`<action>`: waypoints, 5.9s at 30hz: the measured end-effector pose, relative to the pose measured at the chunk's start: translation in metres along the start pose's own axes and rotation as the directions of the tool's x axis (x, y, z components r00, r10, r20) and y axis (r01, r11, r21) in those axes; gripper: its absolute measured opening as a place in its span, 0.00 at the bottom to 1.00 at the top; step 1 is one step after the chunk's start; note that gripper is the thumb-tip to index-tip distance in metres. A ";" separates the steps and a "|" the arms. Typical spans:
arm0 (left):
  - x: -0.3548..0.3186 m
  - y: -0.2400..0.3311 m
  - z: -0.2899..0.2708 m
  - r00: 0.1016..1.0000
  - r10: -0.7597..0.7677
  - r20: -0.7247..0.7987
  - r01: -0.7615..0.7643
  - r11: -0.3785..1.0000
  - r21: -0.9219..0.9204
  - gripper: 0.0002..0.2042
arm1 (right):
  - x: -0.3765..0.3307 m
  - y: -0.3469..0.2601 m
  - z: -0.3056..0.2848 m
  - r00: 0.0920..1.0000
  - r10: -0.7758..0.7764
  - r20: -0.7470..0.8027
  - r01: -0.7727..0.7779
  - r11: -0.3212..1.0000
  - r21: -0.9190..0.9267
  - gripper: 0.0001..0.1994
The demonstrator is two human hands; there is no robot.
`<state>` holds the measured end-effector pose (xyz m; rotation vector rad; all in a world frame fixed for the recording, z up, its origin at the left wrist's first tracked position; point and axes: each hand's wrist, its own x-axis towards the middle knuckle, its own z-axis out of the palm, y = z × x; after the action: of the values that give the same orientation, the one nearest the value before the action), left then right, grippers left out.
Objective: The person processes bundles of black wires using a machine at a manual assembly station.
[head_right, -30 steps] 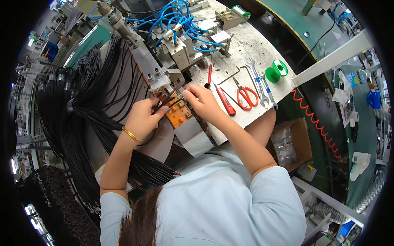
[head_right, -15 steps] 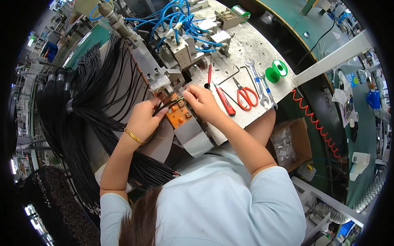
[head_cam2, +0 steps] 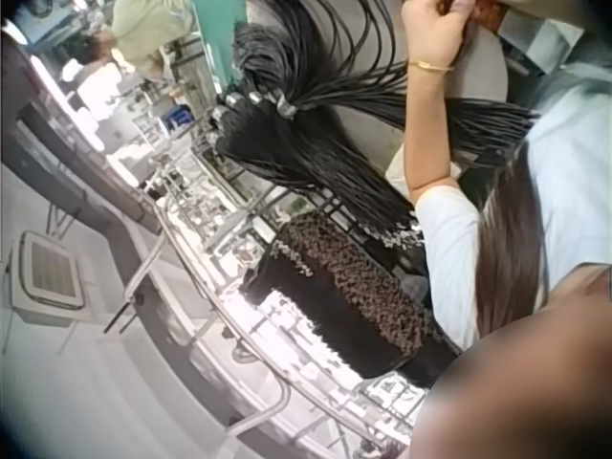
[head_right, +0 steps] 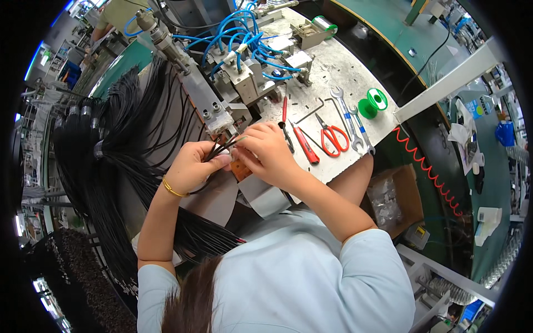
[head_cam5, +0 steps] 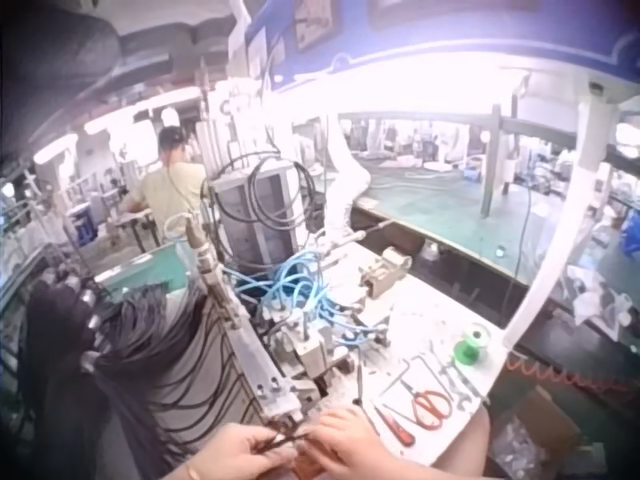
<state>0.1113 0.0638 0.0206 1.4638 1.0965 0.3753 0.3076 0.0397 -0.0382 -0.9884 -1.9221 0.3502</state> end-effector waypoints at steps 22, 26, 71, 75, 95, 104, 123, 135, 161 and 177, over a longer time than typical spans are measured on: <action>-0.003 -0.004 0.012 0.972 0.201 -0.126 -0.192 0.978 0.081 0.05 | 0.001 -0.009 -0.007 0.958 0.278 0.068 -0.285 0.951 0.121 0.06; -0.004 0.004 0.007 0.972 0.219 -0.080 -0.189 0.941 0.279 0.06 | 0.002 -0.005 -0.006 0.961 0.246 0.123 -0.269 0.934 0.235 0.07; 0.004 -0.014 0.004 0.989 0.144 -0.046 -0.141 0.988 0.063 0.07 | 0.002 -0.010 -0.014 0.985 0.147 0.087 -0.157 0.980 0.119 0.05; 0.005 -0.016 0.008 0.993 0.113 -0.028 -0.111 0.993 0.038 0.06 | 0.002 -0.010 -0.014 0.985 0.148 0.090 -0.158 0.980 0.118 0.05; 0.002 -0.008 0.010 0.875 0.467 -0.129 -0.377 0.823 0.426 0.12 | -0.002 -0.001 -0.009 0.974 0.221 0.047 -0.226 0.963 0.150 0.08; 0.002 -0.016 0.001 0.971 0.215 -0.100 -0.151 0.886 0.438 0.12 | -0.004 0.009 -0.009 0.775 0.599 0.204 -0.628 0.693 0.354 0.11; 0.002 -0.009 0.006 0.991 0.082 -0.104 -0.085 0.996 -0.019 0.10 | 0.000 -0.006 -0.002 0.985 0.137 -0.109 -0.140 0.990 -0.015 0.05; 0.004 -0.016 0.007 0.983 0.153 -0.101 -0.147 0.987 0.064 0.07 | 0.003 -0.014 -0.005 1.000 -0.004 -0.005 0.004 1.000 -0.005 0.05; 0.003 -0.012 -0.002 0.982 0.152 -0.109 -0.104 0.929 0.356 0.10 | -0.005 0.014 -0.004 0.965 0.262 0.004 -0.261 0.960 0.102 0.06; 0.009 -0.022 0.007 0.973 0.179 -0.143 -0.135 0.952 0.274 0.11 | -0.010 0.012 0.002 0.939 0.319 -0.127 -0.334 0.935 -0.117 0.08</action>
<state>0.1125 0.0636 -0.0042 1.7882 1.2000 0.4865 0.3141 0.0401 -0.0518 -1.3975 -1.7018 0.3502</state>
